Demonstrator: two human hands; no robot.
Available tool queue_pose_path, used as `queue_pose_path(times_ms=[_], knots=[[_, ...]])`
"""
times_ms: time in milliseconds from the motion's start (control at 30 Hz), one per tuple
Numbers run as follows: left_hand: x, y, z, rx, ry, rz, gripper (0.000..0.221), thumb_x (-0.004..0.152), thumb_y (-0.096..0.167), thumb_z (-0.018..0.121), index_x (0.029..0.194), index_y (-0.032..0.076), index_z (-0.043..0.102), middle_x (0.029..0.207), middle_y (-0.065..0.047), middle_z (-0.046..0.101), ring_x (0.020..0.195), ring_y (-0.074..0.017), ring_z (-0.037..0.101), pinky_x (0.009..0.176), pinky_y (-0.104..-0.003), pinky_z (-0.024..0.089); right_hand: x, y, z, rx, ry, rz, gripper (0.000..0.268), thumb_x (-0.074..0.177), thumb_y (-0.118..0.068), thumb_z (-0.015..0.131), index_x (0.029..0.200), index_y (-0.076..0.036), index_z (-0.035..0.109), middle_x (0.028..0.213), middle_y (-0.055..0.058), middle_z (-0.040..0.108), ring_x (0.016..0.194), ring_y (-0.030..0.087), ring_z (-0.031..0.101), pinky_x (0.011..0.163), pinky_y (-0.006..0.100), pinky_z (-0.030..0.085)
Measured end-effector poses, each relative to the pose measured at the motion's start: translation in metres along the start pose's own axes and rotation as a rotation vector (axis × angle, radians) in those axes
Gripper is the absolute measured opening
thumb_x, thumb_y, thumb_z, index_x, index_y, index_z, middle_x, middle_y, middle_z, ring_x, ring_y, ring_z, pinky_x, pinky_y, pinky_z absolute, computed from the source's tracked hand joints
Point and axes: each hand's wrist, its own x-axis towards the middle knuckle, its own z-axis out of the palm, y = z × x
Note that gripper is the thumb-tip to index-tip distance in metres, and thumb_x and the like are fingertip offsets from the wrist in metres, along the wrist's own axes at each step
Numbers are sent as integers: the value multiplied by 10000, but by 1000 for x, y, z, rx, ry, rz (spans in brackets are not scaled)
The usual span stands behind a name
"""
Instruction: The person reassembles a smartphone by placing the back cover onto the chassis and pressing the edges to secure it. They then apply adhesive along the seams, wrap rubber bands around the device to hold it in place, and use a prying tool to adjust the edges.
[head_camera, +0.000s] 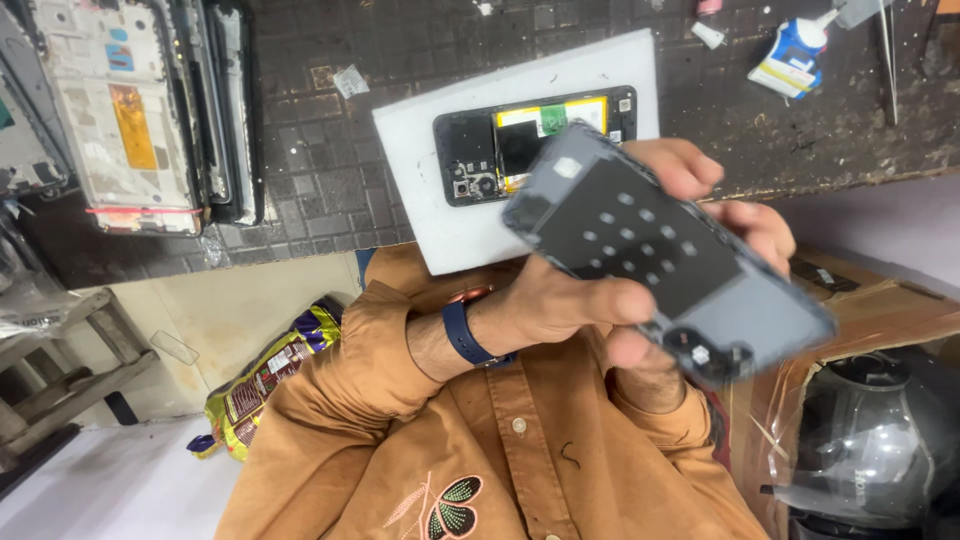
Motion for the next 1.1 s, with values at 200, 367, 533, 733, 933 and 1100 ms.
queue_pose_path(times_ms=[200,367,533,733,933,1100], knots=[[1,-23,34,-527,216,26,968,584,249,1025,1346,-27,496,1255,-125,591,1218,-193,616,1082,-303,515,15,6,-33,-104,-133,-397,976,744,-643,740,1473,-132,342,1364,110,515,1277,287,636,1163,523,522],[2,112,9,831,-186,-798,560,925,327,839,1326,93,526,1032,13,577,892,-63,547,787,-229,461,59,9,-81,101,-336,-164,1024,759,-514,871,1499,-57,329,1307,163,493,1211,391,615,968,532,587],[-39,177,-30,1286,-152,-619,159,1048,197,684,1104,65,615,895,64,573,759,-22,501,666,-196,399,54,13,-51,-236,-366,-157,953,751,-560,872,1434,-5,507,1299,148,527,1161,329,604,968,398,614],[-22,212,-32,1390,277,-150,171,1111,241,575,1088,71,574,839,46,508,625,-9,379,583,-201,292,83,-3,15,-631,-763,-259,926,712,-606,905,1310,56,653,1228,150,628,1121,307,538,1000,469,358],[-5,227,-53,1249,309,-43,255,1162,268,539,995,76,530,713,47,399,587,-30,345,530,-194,269,85,7,20,-619,-850,-133,905,864,-662,861,1386,38,626,1299,125,611,1179,272,517,1055,404,314],[7,225,-65,1330,274,10,170,1158,205,555,1050,74,544,738,35,453,575,-27,350,508,-202,290,85,15,23,-565,-968,-162,937,832,-675,846,1422,22,638,1325,119,599,1211,281,507,1088,442,283]])
